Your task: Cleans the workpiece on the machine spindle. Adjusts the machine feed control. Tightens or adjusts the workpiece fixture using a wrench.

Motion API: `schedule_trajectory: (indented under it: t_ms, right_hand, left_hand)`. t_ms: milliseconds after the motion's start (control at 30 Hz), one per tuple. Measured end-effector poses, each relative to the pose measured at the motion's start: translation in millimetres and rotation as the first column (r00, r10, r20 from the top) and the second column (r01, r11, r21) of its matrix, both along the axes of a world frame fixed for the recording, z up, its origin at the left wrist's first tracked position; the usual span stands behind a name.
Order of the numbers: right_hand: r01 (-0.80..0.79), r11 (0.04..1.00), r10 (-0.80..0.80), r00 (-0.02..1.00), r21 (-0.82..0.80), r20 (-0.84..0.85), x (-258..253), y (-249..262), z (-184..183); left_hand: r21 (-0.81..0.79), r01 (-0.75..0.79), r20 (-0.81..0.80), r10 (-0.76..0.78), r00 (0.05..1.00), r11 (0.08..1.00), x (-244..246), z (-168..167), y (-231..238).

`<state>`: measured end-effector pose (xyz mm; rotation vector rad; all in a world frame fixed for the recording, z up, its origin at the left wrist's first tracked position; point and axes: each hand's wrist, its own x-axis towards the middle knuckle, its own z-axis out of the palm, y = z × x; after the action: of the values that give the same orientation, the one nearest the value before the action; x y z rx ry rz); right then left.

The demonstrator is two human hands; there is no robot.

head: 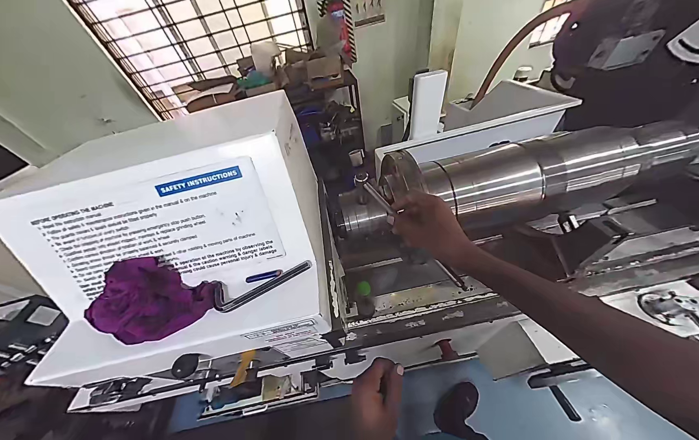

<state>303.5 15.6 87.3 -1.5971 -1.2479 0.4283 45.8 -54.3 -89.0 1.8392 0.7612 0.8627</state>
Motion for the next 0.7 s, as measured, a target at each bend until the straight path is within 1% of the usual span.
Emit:
schedule_trajectory:
  t_ms: [67, 133, 233, 300, 500, 533, 600, 667, 700]
  right_hand:
    - [0.003, 1.000, -0.003, 0.999, 0.013, -0.046, -3.3, -0.8, 0.6]
    - [0.000, 1.000, 0.002, 0.993, 0.017, -0.119, -4.9, 3.6, 3.1]
    - [-0.008, 1.000, 0.012, 0.977, 0.020, -0.212, -9.0, 6.9, 7.6]
    - [-0.007, 1.000, 0.011, 0.974, 0.015, -0.228, -9.1, 8.1, 9.7]
    - [-0.020, 1.000, 0.017, 0.990, -0.018, -0.141, -2.3, 22.0, 22.5]
    - [-0.016, 1.000, 0.013, 0.991, -0.020, -0.131, -3.7, 22.3, 22.0]
    - [0.017, 0.999, -0.022, 0.994, -0.042, -0.107, -12.6, 15.9, 19.8]
    - [0.042, 0.997, -0.046, 0.996, -0.057, -0.074, -21.1, 8.2, 13.4]
    - [0.054, 0.997, -0.055, 0.998, -0.050, -0.024, -23.9, 4.7, 9.5]
  left_hand:
    - [0.045, 0.041, 0.014, -0.042, 0.999, 0.998, 12.5, 7.7, 5.4]
    - [0.084, 0.045, 0.036, -0.048, 0.998, 0.995, 26.5, 19.9, 12.7]
    - [0.159, 0.001, 0.123, -0.021, 0.992, 0.987, 50.8, 42.4, 31.2]
    - [0.192, -0.055, 0.167, 0.022, 0.986, 0.980, 72.5, 59.2, 49.2]
    - [0.133, -0.277, 0.345, 0.218, 0.913, 0.952, 151.6, 101.0, 111.6]
    - [0.156, -0.301, 0.360, 0.230, 0.904, 0.941, 159.4, 106.5, 121.7]
    - [0.254, -0.329, 0.368, 0.224, 0.902, 0.910, 168.0, 115.1, 143.0]
    - [0.342, -0.325, 0.347, 0.203, 0.916, 0.882, 171.0, 118.1, 157.8]
    - [0.366, -0.320, 0.344, 0.192, 0.919, 0.874, 174.5, 117.2, 163.4]
